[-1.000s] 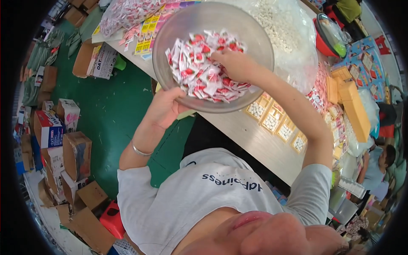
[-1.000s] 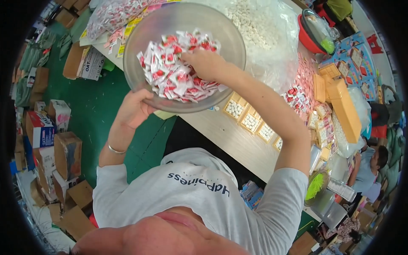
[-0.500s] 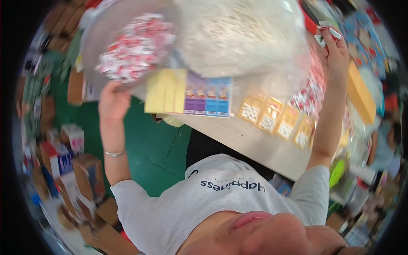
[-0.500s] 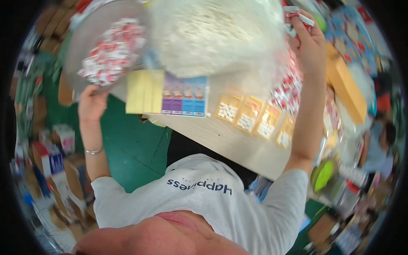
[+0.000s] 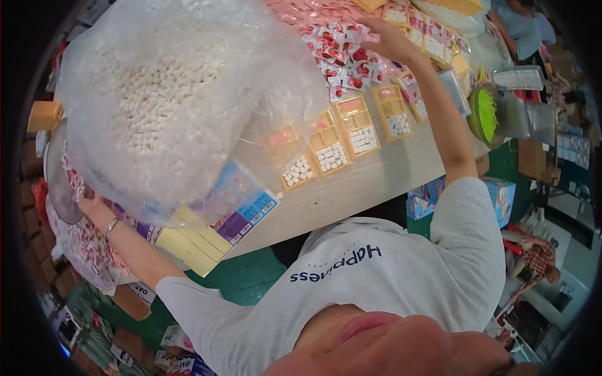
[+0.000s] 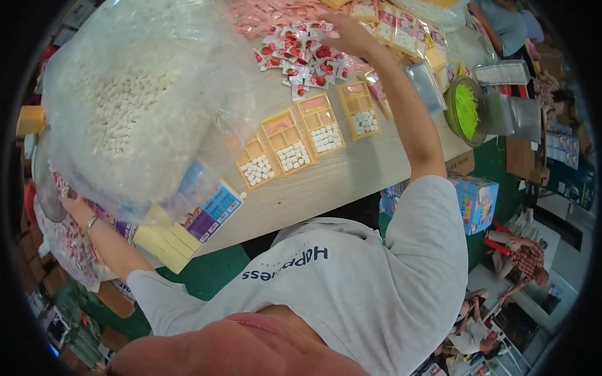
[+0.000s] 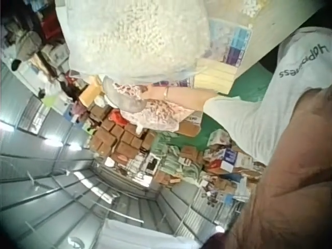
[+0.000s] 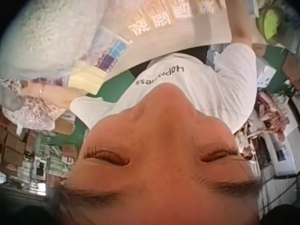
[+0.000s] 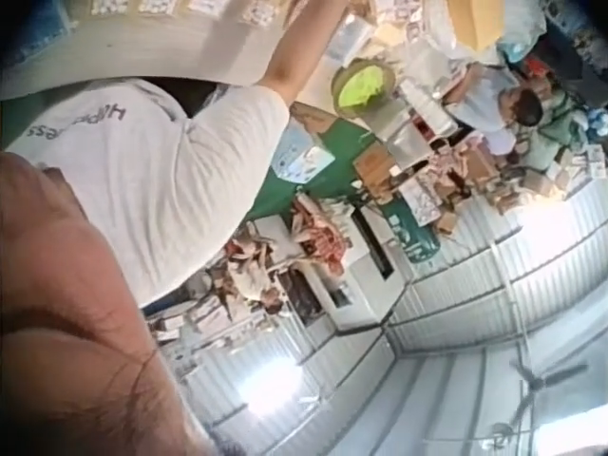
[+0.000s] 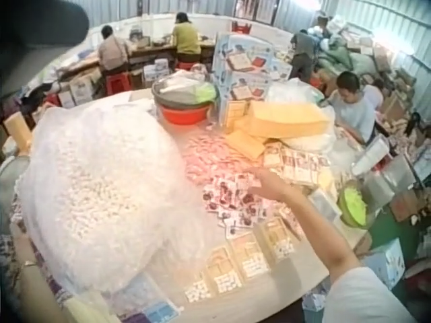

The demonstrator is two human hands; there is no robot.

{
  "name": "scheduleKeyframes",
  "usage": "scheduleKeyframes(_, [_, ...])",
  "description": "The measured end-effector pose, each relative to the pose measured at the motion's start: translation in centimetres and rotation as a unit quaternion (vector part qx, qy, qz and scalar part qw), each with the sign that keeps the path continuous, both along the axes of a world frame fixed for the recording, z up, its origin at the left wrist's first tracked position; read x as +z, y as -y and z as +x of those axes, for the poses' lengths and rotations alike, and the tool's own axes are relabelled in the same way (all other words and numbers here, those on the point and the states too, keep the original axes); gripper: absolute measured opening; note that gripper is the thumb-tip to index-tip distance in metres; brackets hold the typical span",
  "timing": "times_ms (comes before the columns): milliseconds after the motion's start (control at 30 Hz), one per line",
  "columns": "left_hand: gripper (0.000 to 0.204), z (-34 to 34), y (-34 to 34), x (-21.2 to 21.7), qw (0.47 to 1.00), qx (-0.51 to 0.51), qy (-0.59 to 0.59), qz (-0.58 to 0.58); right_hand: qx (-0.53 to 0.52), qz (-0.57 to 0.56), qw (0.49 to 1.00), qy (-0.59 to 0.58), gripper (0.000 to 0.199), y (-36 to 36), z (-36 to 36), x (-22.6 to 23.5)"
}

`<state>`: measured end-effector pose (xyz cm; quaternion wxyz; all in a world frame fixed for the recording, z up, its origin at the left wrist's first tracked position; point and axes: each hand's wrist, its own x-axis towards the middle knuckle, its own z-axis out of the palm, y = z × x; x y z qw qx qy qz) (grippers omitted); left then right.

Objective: Sorting small white items into multi-compartment trays and sealing them into labeled plastic bags.

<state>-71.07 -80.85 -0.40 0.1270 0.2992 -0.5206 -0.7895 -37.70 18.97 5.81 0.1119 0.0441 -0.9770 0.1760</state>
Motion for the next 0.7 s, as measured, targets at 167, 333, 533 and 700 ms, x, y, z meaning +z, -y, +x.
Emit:
scheduleKeyframes(167, [0.035,-0.1,0.8,4.4,0.987,-0.094,0.032,-0.130,-0.099,-0.145,0.980,0.091,0.030,-0.8,2.6,-1.1])
scheduleKeyframes(333, [0.046,5.0,-9.5,2.6,0.782,-0.232,-0.043,-0.577,-0.056,-0.020,0.998,0.032,0.018,1.2,2.2,-1.5])
scheduleKeyframes(533, [0.046,6.4,-11.7,3.6,0.751,-0.181,0.050,-0.633,-0.062,-0.007,0.997,-0.042,0.016,1.4,1.4,-4.0])
scheduleKeyframes(700, [0.046,4.5,-9.8,9.5,0.963,-0.142,0.217,-0.069,-0.179,-0.274,0.944,-0.042,0.017,0.0,1.6,-4.1])
